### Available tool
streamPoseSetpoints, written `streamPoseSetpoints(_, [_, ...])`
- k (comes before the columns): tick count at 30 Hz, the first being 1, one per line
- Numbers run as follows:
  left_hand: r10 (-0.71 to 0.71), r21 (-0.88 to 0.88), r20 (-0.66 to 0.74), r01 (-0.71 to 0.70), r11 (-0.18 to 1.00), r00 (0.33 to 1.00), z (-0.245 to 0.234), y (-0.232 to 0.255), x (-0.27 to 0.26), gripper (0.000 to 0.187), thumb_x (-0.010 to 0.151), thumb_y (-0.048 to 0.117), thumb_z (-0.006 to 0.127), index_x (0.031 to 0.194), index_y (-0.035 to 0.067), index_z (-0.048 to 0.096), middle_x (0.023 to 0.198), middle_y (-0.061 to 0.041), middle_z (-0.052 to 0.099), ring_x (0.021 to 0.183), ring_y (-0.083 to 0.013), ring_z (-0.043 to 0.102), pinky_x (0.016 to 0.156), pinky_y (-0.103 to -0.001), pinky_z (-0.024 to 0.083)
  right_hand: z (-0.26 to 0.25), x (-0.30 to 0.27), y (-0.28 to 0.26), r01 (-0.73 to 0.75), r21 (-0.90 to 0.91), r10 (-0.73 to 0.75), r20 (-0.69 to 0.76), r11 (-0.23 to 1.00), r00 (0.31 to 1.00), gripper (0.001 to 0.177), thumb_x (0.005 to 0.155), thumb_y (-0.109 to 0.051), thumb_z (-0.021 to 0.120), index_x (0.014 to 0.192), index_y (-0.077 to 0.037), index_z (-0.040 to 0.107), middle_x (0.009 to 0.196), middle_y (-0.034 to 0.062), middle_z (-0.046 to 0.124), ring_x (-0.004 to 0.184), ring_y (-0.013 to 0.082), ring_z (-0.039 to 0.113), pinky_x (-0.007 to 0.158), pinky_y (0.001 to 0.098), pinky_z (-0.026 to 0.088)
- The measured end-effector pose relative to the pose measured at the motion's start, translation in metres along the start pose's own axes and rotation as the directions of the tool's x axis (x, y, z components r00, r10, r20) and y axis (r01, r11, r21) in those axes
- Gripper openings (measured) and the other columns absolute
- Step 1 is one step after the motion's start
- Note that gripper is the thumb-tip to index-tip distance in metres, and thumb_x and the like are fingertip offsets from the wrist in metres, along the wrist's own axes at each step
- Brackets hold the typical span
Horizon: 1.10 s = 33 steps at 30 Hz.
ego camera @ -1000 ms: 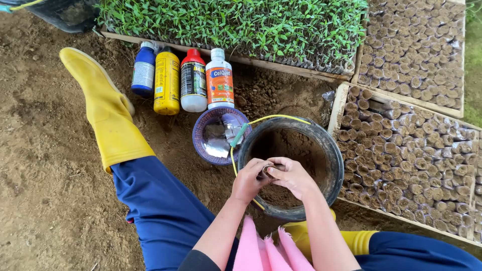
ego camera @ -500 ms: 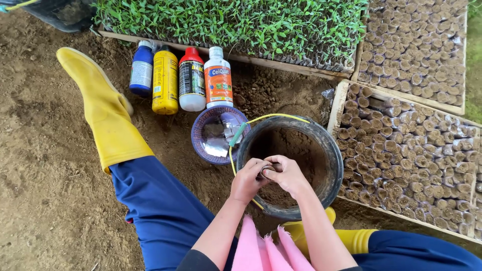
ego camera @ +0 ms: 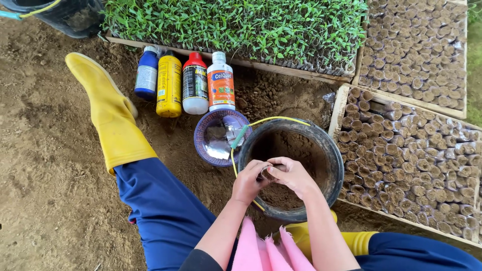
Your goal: The person sits on the ground and plants seeds into small soil pellets. They take a seed from a small packet, place it into a pellet held over a bucket, and then place the pellet into a tray.
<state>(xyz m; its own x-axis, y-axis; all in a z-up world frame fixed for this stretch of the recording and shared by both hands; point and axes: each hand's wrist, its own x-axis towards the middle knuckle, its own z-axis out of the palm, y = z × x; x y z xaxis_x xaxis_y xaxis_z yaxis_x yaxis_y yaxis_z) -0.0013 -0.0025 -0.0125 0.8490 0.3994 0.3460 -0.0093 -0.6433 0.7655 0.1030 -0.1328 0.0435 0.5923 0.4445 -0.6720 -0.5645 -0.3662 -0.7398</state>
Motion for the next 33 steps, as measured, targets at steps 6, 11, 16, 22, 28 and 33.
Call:
streamPoseSetpoints(6, [-0.093, -0.001, -0.004, 0.093, 0.996, 0.996, -0.005, 0.01, 0.003, 0.043, 0.075, 0.01, 0.08, 0.116, 0.019, 0.072, 0.106, 0.004, 0.07, 0.088, -0.0244, 0.076, 0.077, -0.036, 0.067, -0.01, 0.024, 0.018, 0.067, -0.033, -0.071, -0.17, 0.997, 0.983, 0.031, 0.097, -0.013, 0.069, 0.126, 0.001, 0.069, 0.109, 0.0245, 0.073, 0.093, 0.0307, 0.074, 0.085, 0.0433, 0.064])
streamPoseSetpoints(11, [-0.07, 0.051, -0.012, 0.07, 0.996, 0.998, 0.0, 0.005, 0.0, 0.048, 0.072, 0.012, 0.084, 0.118, 0.019, 0.07, 0.107, 0.004, 0.067, 0.09, -0.0232, 0.075, 0.079, -0.034, 0.066, 0.015, 0.024, 0.065, 0.097, -0.786, -0.264, -0.087, 0.61, 0.961, 0.023, 0.086, -0.013, 0.071, 0.108, -0.017, 0.078, 0.104, 0.0104, 0.078, 0.105, 0.0304, 0.074, 0.094, 0.0414, 0.06])
streamPoseSetpoints(16, [0.001, 0.124, -0.032, 0.003, 0.992, 0.999, 0.012, -0.009, -0.008, 0.059, 0.064, 0.021, 0.088, 0.118, 0.021, 0.068, 0.106, 0.007, 0.065, 0.092, -0.0169, 0.074, 0.082, -0.028, 0.065, 0.019, 0.051, 0.113, -0.019, -0.797, -0.063, -0.072, 0.603, 0.995, 0.026, 0.095, -0.028, 0.062, 0.119, -0.029, 0.072, 0.119, 0.0061, 0.073, 0.107, 0.0303, 0.073, 0.097, 0.0491, 0.059])
streamPoseSetpoints(22, [0.058, 0.177, -0.054, -0.048, 0.983, 0.997, 0.014, -0.012, -0.009, 0.053, 0.07, 0.029, 0.088, 0.119, 0.022, 0.067, 0.104, 0.006, 0.064, 0.088, -0.0149, 0.074, 0.078, -0.027, 0.064, -0.006, 0.035, 0.083, 0.025, -0.887, -0.119, -0.034, 0.46, 0.992, 0.02, 0.078, -0.01, 0.072, 0.09, -0.024, 0.083, 0.089, 0.0008, 0.081, 0.093, 0.024, 0.078, 0.084, 0.0361, 0.065])
streamPoseSetpoints(28, [0.043, 0.142, -0.051, -0.035, 0.989, 0.998, 0.005, -0.005, -0.006, 0.051, 0.072, 0.023, 0.086, 0.119, 0.022, 0.067, 0.101, 0.005, 0.065, 0.08, -0.0195, 0.074, 0.07, -0.031, 0.066, -0.003, -0.019, -0.016, -0.053, -0.694, -0.181, -0.26, 0.718, 0.949, 0.019, 0.08, -0.014, 0.077, 0.097, -0.019, 0.084, 0.102, 0.0107, 0.081, 0.109, 0.0287, 0.074, 0.094, 0.0426, 0.059])
streamPoseSetpoints(33, [0.031, 0.124, -0.013, -0.029, 0.992, 0.999, 0.002, -0.002, -0.005, 0.06, 0.067, 0.019, 0.089, 0.121, 0.021, 0.065, 0.102, 0.003, 0.065, 0.078, -0.0229, 0.075, 0.069, -0.035, 0.068, 0.016, -0.05, -0.051, 0.0, -0.604, -0.193, -0.256, 0.797, 0.947, 0.02, 0.081, -0.012, 0.075, 0.098, -0.019, 0.084, 0.099, 0.0088, 0.082, 0.097, 0.0242, 0.077, 0.085, 0.0395, 0.06])
